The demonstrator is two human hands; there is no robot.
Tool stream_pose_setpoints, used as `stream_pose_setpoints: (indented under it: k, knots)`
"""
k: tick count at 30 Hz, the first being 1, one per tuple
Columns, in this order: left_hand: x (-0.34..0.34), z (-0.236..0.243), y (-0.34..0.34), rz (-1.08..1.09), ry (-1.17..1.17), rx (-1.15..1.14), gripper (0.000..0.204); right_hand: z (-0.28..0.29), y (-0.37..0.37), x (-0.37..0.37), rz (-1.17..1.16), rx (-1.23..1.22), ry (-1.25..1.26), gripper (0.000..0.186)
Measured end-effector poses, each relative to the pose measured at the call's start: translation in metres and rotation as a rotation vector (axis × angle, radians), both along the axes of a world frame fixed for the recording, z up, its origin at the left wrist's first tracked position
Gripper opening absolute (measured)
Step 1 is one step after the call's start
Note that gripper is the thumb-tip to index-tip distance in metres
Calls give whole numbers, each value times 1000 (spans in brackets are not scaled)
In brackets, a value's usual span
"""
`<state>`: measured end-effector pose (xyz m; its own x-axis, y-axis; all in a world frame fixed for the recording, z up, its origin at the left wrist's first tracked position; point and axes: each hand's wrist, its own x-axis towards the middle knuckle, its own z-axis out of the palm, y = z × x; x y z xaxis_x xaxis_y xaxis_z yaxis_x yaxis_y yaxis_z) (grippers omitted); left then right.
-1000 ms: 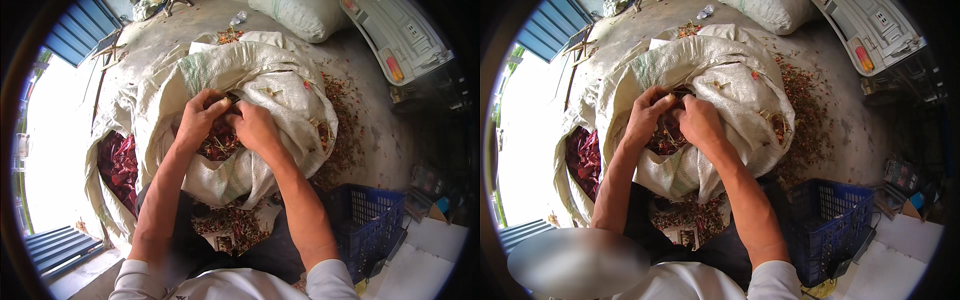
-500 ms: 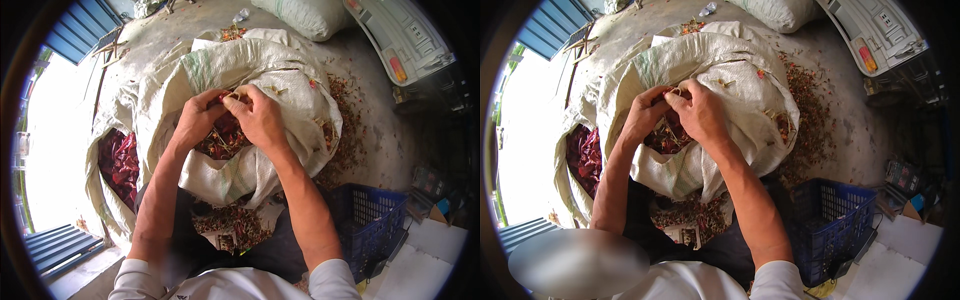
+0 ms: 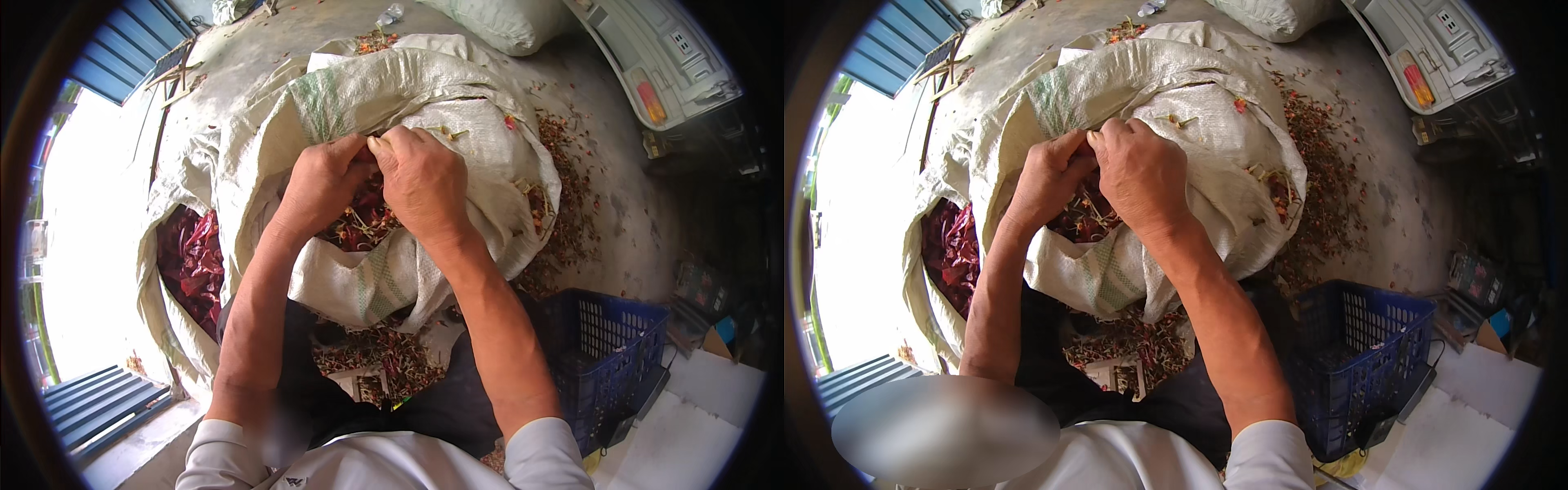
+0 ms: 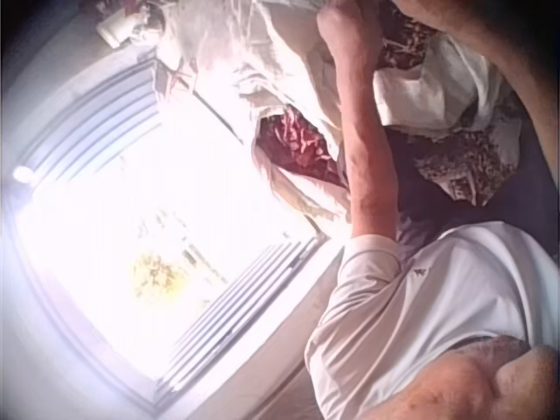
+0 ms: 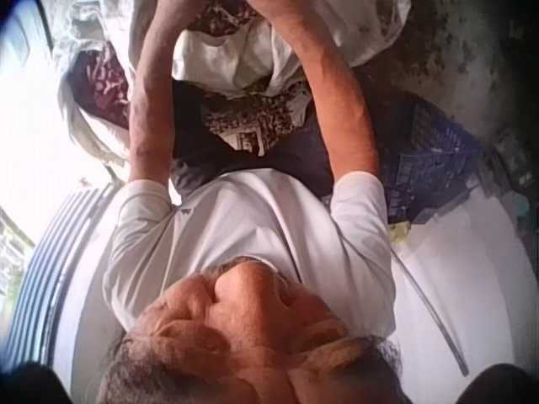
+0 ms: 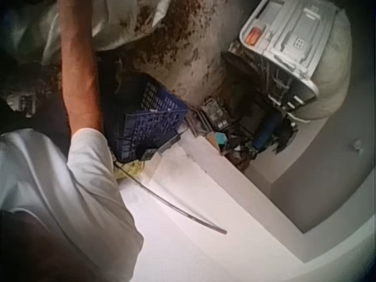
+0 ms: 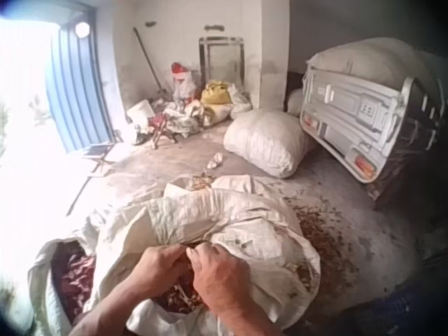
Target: The person sits on the floor and removes stems from dried red chili peppers by hand, taking them from a large white sack and discarding the stems onto the floor.
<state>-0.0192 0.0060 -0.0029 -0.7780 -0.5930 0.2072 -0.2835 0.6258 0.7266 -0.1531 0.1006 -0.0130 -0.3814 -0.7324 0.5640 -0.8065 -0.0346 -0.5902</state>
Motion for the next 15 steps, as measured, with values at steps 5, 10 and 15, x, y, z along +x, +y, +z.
stream_pose_setpoints:
  k: [5, 10, 15]
  knots:
    - [1, 2, 9, 124, -147, -205, 21, -1, -4, -3, 64, 126, -284, 29]
    - [5, 9, 7, 17, 106, 461, 29, 6, -8, -9, 167, 161, -880, 31]
    - [11, 10, 2, 34, 80, 566, 31, 10, -6, -11, 201, 168, -793, 30]
